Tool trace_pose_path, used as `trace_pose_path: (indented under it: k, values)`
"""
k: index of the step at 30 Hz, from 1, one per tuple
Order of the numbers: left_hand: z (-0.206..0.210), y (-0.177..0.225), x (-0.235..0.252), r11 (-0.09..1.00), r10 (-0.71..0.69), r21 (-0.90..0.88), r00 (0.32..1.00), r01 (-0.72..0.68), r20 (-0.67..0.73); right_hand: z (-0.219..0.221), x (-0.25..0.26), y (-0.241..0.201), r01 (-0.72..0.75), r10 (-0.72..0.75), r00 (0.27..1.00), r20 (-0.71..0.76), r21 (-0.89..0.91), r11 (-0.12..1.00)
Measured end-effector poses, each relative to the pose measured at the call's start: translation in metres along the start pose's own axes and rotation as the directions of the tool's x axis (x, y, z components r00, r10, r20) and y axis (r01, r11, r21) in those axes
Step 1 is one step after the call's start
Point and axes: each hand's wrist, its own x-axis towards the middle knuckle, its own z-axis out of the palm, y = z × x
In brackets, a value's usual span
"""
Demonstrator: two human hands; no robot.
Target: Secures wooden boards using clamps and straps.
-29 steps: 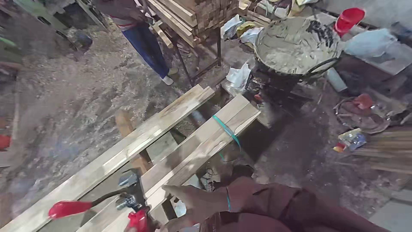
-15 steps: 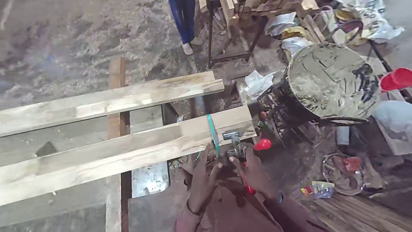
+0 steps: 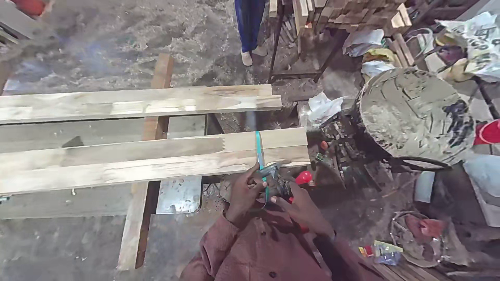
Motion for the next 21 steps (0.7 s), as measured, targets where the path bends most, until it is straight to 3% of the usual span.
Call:
trace_pose_path:
  k: [3,5,8,10,13,16,19,21]
  values:
    - [0.003,-0.007,-0.007,0.991,0.004,-0.137,1.000,-0.006,-0.019,0.014,0.010,-0.005,-0.064,0.065,0.998,-0.027,0.041,0.997]
    - [0.004,-0.016,-0.021,0.985,-0.013,-0.170,1.000,0.013,0.002,0.020,0.010,-0.002,-0.027,0.032,0.997,-0.066,0.067,0.997]
    - [0.002,-0.035,-0.044,0.987,-0.012,0.162,0.999,0.006,0.037,0.023,0.013,0.000,0.029,-0.020,0.995,-0.102,0.090,0.996]
    - [0.002,-0.040,-0.054,0.973,0.004,0.230,1.000,-0.001,-0.012,0.021,0.013,-0.005,-0.008,0.017,0.996,-0.092,0.103,0.995]
    - [0.006,-0.013,-0.067,0.976,-0.142,-0.170,0.989,0.133,-0.044,0.017,0.012,-0.017,-0.039,0.047,0.995,-0.084,0.102,0.994]
    - [0.012,0.009,-0.075,0.828,-0.292,-0.495,0.956,0.265,0.023,0.018,0.013,-0.018,0.003,-0.001,0.994,-0.109,0.013,1.000]
    - [0.015,0.012,-0.075,0.667,-0.369,-0.659,0.923,0.347,0.112,0.022,0.014,-0.022,-0.029,0.041,0.993,-0.110,0.109,0.994]
    - [0.017,0.011,-0.076,0.686,-0.346,-0.652,0.933,0.322,0.097,0.028,0.012,-0.027,-0.059,0.086,0.988,-0.130,0.195,0.979]
